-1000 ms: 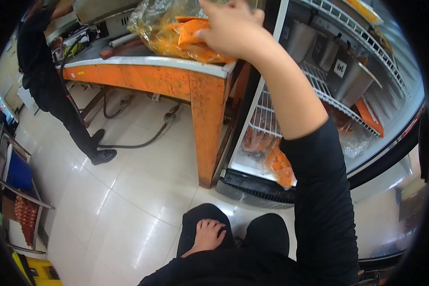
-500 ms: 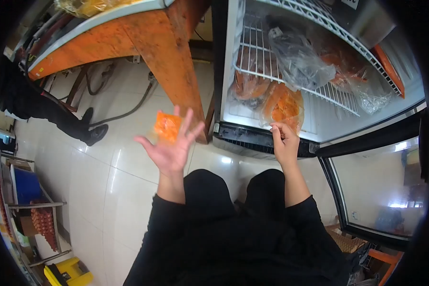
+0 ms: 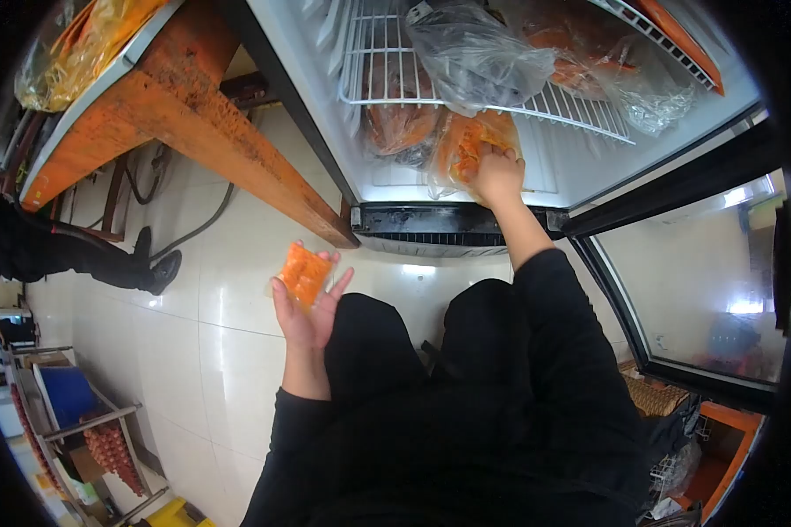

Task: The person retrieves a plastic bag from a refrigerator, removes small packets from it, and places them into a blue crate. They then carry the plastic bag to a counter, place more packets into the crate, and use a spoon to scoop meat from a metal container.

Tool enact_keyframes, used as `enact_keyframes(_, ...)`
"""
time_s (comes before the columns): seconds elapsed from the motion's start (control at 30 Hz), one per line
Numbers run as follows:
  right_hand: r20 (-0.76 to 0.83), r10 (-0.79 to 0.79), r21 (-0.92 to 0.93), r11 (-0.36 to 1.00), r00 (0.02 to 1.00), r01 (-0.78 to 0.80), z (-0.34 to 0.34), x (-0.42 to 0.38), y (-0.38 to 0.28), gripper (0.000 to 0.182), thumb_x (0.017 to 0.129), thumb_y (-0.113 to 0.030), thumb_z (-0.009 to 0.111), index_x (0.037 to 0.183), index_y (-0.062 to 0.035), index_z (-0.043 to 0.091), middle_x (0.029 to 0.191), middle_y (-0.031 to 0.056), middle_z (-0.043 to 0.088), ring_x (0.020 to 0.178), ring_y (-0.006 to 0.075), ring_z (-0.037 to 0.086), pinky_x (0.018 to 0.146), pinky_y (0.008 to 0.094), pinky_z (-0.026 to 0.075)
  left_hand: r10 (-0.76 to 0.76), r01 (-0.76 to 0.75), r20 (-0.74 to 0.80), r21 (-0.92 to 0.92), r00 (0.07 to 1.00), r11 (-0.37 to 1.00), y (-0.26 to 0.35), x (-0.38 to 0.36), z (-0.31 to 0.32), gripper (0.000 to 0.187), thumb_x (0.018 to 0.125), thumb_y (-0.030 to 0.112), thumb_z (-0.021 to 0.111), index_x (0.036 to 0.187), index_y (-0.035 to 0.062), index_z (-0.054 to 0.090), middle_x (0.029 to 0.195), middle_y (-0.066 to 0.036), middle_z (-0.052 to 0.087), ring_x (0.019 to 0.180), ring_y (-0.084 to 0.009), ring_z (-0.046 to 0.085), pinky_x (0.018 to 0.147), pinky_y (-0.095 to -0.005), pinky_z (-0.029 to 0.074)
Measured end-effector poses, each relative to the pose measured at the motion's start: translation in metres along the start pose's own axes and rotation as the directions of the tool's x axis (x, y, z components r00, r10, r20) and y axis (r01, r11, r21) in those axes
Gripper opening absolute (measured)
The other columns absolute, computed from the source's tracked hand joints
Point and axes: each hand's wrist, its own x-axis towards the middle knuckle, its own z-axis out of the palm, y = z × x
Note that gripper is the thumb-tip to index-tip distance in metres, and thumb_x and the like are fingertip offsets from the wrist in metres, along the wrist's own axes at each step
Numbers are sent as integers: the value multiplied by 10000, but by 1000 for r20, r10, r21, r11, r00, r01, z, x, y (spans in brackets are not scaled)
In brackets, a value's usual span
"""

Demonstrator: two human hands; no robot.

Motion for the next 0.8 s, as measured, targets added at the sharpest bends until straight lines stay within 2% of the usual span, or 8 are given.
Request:
enact_keyframes(0.1,271,180,-166,976,945,-138,18,20,2,537,744,-348,648,1228,-159,513,1129,66,626,1020,231,603,907,522,328,-72,71,2,25,997,997,-4,-12,3,701,900,639,288,1382,131,316,1208,-148,494,1196,-363,426,980,-584,370)
enact_keyframes(0.2,358,224,-158,971,906,-178,19,36,8,471,755,-345,620,1184,-162,557,1107,50,642,1034,219,607,931,539,284,-86,87,-14,73,996,994,-4,-22,4,698,903,640,273,1379,132,319,1213,-151,493,1186,-366,438,954,-583,401)
enact_keyframes(0.3,461,142,-142,986,876,-85,4,45,10,363,789,-290,584,1127,-158,605,1057,48,663,992,217,628,947,524,275,-79,80,-26,49,997,996,-2,-26,1,713,894,646,298,1383,127,315,1220,-158,492,1180,-367,447,945,-594,402)
enact_keyframes(0.37,388,132,-143,986,912,-82,27,53,14,304,800,-232,568,1088,-157,631,1035,54,671,969,216,638,961,514,265,-74,74,-17,22,997,997,0,-29,-1,746,874,651,369,1393,120,299,1227,-166,492,1178,-364,453,956,-611,376)
enact_keyframes(0.5,347,146,-116,987,926,-112,21,63,22,273,809,-140,542,1060,-153,650,1000,78,679,944,218,649,956,509,296,-59,60,-37,14,998,998,5,-33,-3,746,874,660,351,1390,123,304,1229,-163,490,1173,-368,456,944,-609,391)
enact_keyframes(0.6,204,111,-60,993,973,-101,20,62,40,269,823,-193,549,1065,-124,645,979,99,681,921,242,655,947,509,325,-54,55,-30,4,998,999,12,-36,-8,728,884,658,312,1383,128,313,1222,-161,494,1159,-365,467,933,-601,409)
enact_keyframes(0.7,88,116,113,986,989,-126,-24,47,42,265,808,-196,601,1050,-97,642,950,124,680,904,276,658,910,489,401,-52,51,-30,-4,998,999,12,-37,-10,698,902,648,253,1373,138,328,1205,-158,503,1135,-360,488,923,-595,427)
enact_keyframes(0.8,71,93,688,716,993,-117,-37,35,52,284,800,-164,633,1062,-54,635,1015,123,673,934,250,656,853,428,471,-72,72,-11,-13,997,997,10,-35,-8,704,901,646,273,1379,130,319,1211,-166,500,1132,-362,492,925,-590,430)
